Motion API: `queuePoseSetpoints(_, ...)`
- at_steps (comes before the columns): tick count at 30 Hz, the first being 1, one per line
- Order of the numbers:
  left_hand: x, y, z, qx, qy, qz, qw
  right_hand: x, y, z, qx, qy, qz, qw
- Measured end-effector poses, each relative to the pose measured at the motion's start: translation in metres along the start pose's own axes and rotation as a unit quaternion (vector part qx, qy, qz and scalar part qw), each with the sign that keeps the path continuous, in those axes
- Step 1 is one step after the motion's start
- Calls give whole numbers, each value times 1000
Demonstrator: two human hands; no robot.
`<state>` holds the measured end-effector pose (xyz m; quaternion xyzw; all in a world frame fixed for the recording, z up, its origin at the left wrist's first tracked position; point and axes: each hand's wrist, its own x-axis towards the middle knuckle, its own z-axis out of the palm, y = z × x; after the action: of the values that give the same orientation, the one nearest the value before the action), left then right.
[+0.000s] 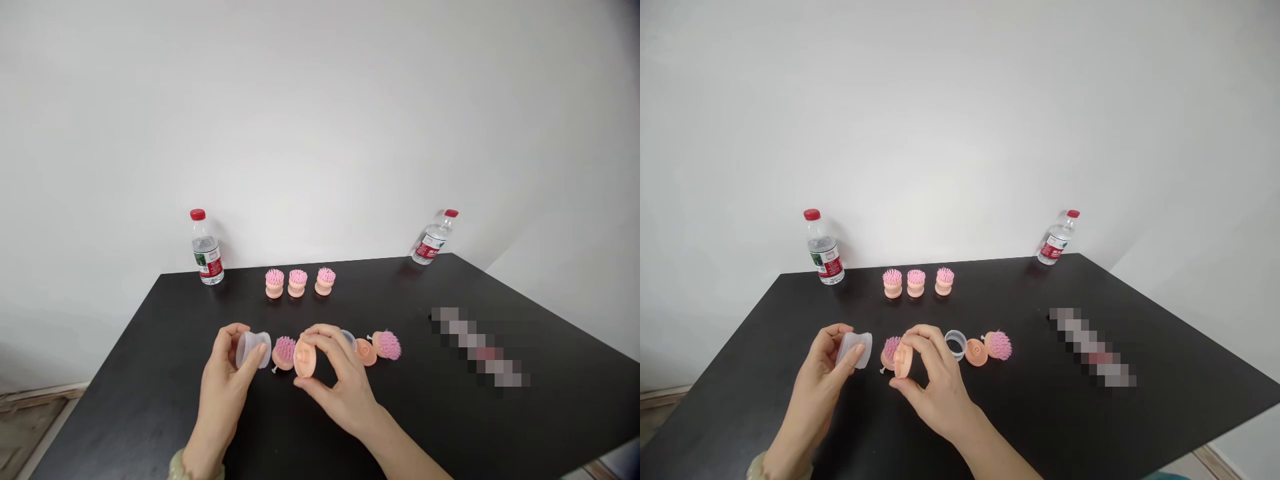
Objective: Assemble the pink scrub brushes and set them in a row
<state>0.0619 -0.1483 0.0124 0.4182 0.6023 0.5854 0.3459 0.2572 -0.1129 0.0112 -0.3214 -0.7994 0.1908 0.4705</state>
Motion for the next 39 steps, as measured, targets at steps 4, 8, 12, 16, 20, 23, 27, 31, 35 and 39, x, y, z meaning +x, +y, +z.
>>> queuePoseSetpoints(4,10,0,-13,158,24,51,986,0,1,4,24,-8,18,1000)
queuePoseSetpoints(8,16,3,-22,250,27,66,966,-3,3,13,41,-38,-34,998)
queuePoseSetpoints(12,19,3,-30,293,30,58,954,-5,6,28,-7,-67,-119,991)
queuePoseSetpoints(16,22,-3,-36,362,-7,68,930,-2,9,45,-66,-91,-177,978)
queuePoseSetpoints(20,23,-8,-38,415,-31,67,907,1,14,60,-134,-128,-212,959)
queuePoseSetpoints(23,20,-8,-36,447,-54,62,891,2,19,66,-194,-150,-211,946)
queuePoseSetpoints(27,15,-5,-31,465,-90,58,879,0,23,68,-240,-141,-203,939)
queuePoseSetpoints(31,15,-3,-27,472,-116,60,872,1,23,67,-241,-137,-212,937)
queuePoseSetpoints(35,15,-4,-26,481,-131,56,865,2,20,65,-226,-144,-197,943)
queuePoseSetpoints(39,15,-4,-26,499,-134,57,854,1,16,60,-213,-143,-188,948)
